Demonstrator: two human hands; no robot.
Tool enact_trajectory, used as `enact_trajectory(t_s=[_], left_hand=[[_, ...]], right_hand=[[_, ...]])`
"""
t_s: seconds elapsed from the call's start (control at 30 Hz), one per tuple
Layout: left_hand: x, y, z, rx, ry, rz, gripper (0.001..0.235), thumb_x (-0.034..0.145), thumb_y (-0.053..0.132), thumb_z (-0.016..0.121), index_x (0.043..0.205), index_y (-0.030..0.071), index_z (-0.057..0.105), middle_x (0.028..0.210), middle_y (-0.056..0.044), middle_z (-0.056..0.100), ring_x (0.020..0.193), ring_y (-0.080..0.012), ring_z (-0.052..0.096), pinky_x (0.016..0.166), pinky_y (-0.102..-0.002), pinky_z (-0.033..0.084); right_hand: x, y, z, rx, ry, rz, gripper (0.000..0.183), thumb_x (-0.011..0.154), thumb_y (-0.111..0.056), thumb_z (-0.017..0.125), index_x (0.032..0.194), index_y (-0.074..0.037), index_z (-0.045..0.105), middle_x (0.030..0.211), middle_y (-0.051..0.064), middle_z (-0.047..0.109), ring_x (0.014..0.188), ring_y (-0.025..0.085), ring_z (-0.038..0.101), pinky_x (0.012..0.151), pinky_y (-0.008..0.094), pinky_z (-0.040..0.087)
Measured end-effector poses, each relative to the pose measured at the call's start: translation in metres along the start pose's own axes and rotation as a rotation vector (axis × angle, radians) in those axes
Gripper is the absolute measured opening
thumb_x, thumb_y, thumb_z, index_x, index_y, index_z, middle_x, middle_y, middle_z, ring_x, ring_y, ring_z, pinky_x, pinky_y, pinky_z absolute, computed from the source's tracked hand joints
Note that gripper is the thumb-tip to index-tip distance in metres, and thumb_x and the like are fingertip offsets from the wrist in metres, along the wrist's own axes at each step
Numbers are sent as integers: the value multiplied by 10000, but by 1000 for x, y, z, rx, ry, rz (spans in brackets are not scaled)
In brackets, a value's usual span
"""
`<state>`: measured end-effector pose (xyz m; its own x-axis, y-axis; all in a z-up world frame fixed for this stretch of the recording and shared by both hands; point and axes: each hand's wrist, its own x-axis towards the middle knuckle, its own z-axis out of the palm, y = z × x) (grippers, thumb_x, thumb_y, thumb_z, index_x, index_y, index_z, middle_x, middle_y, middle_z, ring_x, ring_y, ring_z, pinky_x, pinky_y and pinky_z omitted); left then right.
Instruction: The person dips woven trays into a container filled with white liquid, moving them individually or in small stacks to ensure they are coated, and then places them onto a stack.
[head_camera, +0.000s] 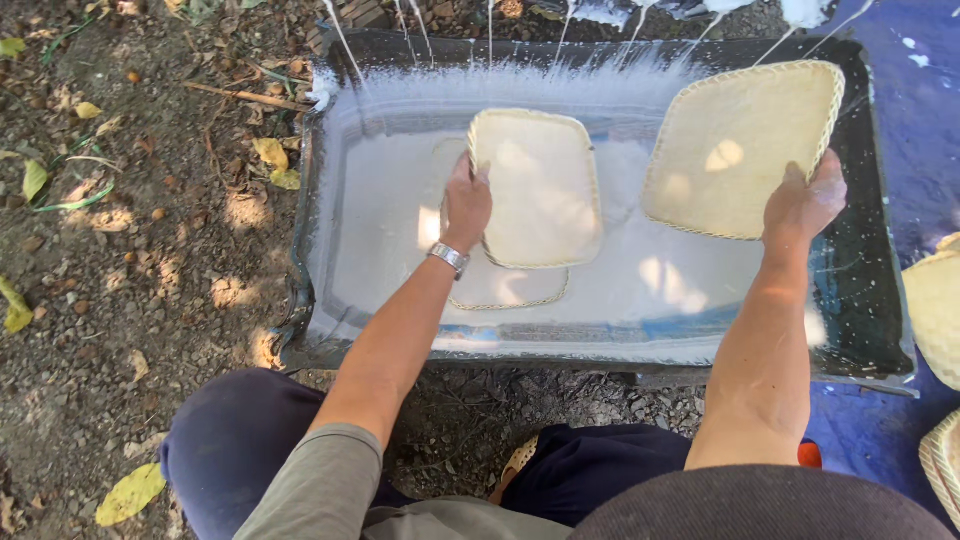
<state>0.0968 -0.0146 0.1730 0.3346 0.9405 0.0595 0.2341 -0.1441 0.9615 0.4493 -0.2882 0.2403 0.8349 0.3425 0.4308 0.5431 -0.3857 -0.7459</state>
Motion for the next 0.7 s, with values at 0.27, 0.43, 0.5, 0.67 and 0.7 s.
enact_trajectory(t_s=[0.27, 0.43, 0.5, 0.67, 0.7], left_hand=[[-82, -75, 164, 199, -283, -130, 469, 917, 126, 594, 1313, -36, 402, 919, -320, 697, 893, -473, 684, 789, -527, 536], [-125, -114, 173, 475, -606, -51, 467, 753, 129, 676, 1157, -51, 526, 915, -271, 705, 908, -436, 694, 828, -516, 555], [-112, -113, 158, 1041, -1119, 443, 355, 679, 285, 814, 922, 34, 749, 931, -171, 720, 983, -359, 687, 887, -523, 518], [-30, -57, 121, 262, -685, -467, 242, 827, 184, 582, 845, -6, 732, 805, -207, 754, 768, -355, 783, 725, -448, 638], [-10, -41, 115, 342, -632, -384, 269, 817, 216, 588, 851, -8, 731, 801, -211, 755, 751, -354, 777, 726, -444, 627]], right_hand=[[18, -4, -42, -72, 127, -180, 374, 932, 142, 623, 1277, 6, 672, 1114, 170, 755, 1004, 301, 725, 929, 368, 549], [19, -12, -31, 33, 72, -123, 364, 950, 114, 649, 1300, 16, 678, 1143, 118, 767, 1024, 190, 719, 923, 324, 553], [14, -14, -27, 61, 13, -88, 347, 956, 103, 655, 1293, 25, 685, 1123, 121, 764, 1008, 183, 706, 913, 320, 543], [17, -14, -23, -54, 0, -100, 338, 939, 90, 680, 1271, 30, 697, 1087, 155, 750, 986, 227, 721, 896, 345, 533], [19, -14, -24, -59, 36, -121, 359, 919, 101, 681, 1271, 36, 688, 1094, 156, 750, 991, 235, 724, 895, 349, 535]])
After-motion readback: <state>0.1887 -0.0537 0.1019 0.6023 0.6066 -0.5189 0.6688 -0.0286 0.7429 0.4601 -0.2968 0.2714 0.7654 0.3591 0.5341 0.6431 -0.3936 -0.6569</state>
